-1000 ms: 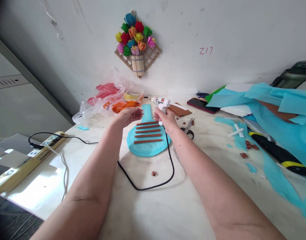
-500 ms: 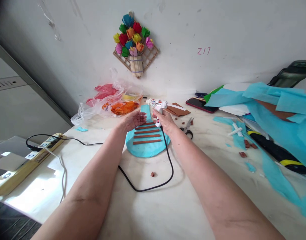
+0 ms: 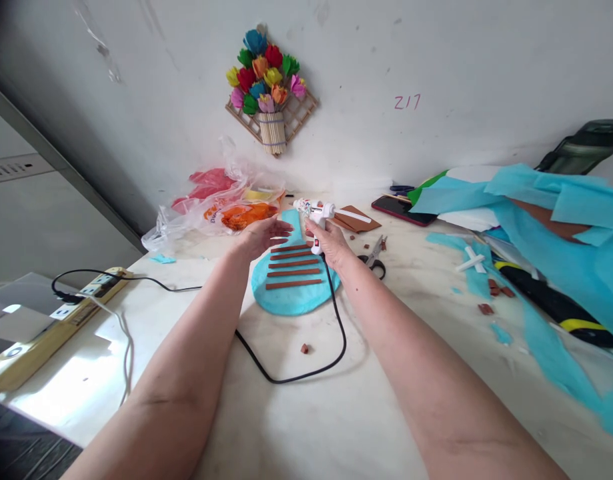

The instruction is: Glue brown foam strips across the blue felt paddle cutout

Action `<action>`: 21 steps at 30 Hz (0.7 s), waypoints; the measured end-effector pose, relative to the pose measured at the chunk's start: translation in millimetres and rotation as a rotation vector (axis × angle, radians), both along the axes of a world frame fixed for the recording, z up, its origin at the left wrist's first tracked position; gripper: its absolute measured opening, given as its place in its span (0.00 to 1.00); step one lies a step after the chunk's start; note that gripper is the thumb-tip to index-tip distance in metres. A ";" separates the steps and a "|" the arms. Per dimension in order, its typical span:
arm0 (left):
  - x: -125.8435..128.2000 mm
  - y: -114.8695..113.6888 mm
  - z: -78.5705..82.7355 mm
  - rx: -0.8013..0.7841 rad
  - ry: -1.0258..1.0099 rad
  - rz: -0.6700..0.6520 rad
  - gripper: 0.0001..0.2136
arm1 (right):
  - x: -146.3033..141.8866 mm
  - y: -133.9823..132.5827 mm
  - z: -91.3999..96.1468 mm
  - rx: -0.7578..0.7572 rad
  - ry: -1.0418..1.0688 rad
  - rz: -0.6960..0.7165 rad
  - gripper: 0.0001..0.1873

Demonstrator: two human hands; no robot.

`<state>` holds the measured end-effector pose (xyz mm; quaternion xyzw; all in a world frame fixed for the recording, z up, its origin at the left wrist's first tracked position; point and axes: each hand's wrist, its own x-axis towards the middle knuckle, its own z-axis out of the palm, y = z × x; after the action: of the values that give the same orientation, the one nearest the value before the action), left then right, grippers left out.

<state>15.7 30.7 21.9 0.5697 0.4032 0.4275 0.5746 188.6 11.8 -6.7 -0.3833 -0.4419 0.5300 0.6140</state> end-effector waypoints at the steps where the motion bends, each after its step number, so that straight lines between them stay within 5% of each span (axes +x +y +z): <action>1: -0.8 -0.5 1.8 0.101 0.150 0.013 0.18 | -0.1 0.0 0.0 -0.002 0.005 -0.001 0.20; 4: -3.2 0.8 1.9 0.331 0.624 0.043 0.16 | -0.3 0.2 -0.1 0.000 0.009 0.001 0.20; 7: -5.2 5.9 -6.6 0.538 0.871 0.160 0.09 | -0.2 0.4 -0.5 -0.001 -0.008 -0.006 0.19; 13: -3.0 14.3 -22.4 0.713 0.896 0.191 0.08 | -0.2 1.0 -1.5 0.000 -0.022 -0.010 0.18; 21: 4.1 9.9 -24.6 0.685 0.941 0.155 0.09 | -1.0 5.8 -6.1 -0.030 0.018 0.001 0.19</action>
<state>19.8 40.6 -2.7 0.8202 0.4944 0.2751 0.0841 187.5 17.6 -12.7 -0.3875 -0.4284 0.5404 0.6117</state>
